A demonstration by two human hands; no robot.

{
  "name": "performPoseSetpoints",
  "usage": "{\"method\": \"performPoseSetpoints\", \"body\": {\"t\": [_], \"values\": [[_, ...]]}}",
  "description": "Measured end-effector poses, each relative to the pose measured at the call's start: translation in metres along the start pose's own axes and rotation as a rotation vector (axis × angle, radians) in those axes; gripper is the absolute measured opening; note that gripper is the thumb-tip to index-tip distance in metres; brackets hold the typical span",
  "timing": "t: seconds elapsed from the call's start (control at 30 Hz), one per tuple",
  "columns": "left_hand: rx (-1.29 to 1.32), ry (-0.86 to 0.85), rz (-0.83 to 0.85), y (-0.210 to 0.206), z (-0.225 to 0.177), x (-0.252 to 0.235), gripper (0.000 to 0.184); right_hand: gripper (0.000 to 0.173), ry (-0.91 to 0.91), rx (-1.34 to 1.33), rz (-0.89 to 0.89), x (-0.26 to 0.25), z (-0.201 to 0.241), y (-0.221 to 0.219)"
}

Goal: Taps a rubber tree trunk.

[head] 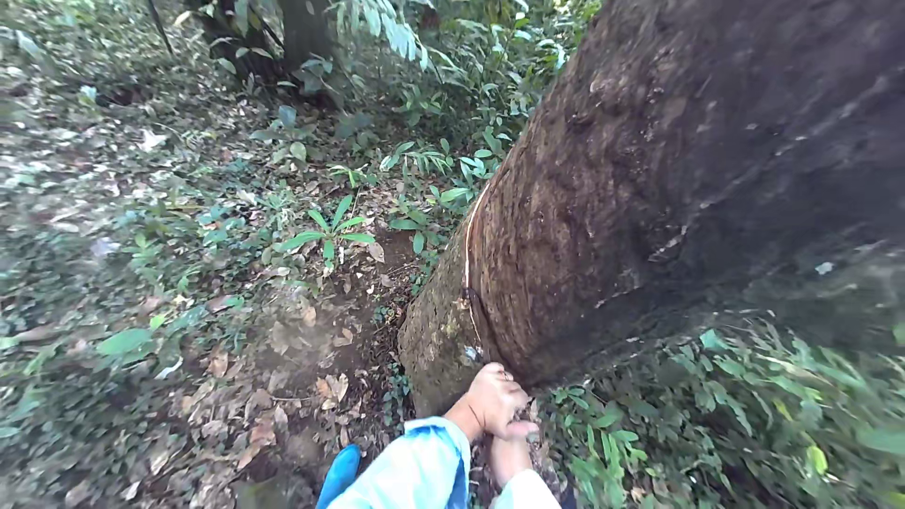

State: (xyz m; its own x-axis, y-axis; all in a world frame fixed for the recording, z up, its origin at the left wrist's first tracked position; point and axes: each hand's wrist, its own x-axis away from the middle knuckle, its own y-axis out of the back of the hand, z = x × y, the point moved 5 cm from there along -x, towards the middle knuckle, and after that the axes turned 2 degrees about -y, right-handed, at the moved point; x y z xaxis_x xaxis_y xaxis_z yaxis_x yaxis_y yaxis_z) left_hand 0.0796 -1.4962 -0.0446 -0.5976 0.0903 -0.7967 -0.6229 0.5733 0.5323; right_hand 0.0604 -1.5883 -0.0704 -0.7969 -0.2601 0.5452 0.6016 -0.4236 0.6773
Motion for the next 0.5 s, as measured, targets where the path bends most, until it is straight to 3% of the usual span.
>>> {"method": "performPoseSetpoints", "body": {"t": [0.1,0.2,0.3,0.4,0.5], "values": [[-0.027,0.074,0.004,-0.009,0.003,-0.010,0.066,0.041,-0.050,0.202,0.089,-0.010,0.005,0.016],[0.078,0.246,0.196,-0.032,-0.052,0.014,0.063,0.043,-0.026,0.286,0.154,0.010,-0.057,0.014],[0.053,0.192,0.074,-0.057,-0.098,0.031,0.059,0.038,0.096,0.238,0.111,0.044,-0.099,0.024],[-0.020,0.207,-0.009,-0.054,-0.098,0.014,0.063,0.037,0.128,0.339,0.123,0.041,-0.096,0.045],[-0.076,0.230,0.034,-0.040,-0.069,-0.013,0.064,0.040,0.181,0.493,0.153,0.012,-0.062,0.057]]}}
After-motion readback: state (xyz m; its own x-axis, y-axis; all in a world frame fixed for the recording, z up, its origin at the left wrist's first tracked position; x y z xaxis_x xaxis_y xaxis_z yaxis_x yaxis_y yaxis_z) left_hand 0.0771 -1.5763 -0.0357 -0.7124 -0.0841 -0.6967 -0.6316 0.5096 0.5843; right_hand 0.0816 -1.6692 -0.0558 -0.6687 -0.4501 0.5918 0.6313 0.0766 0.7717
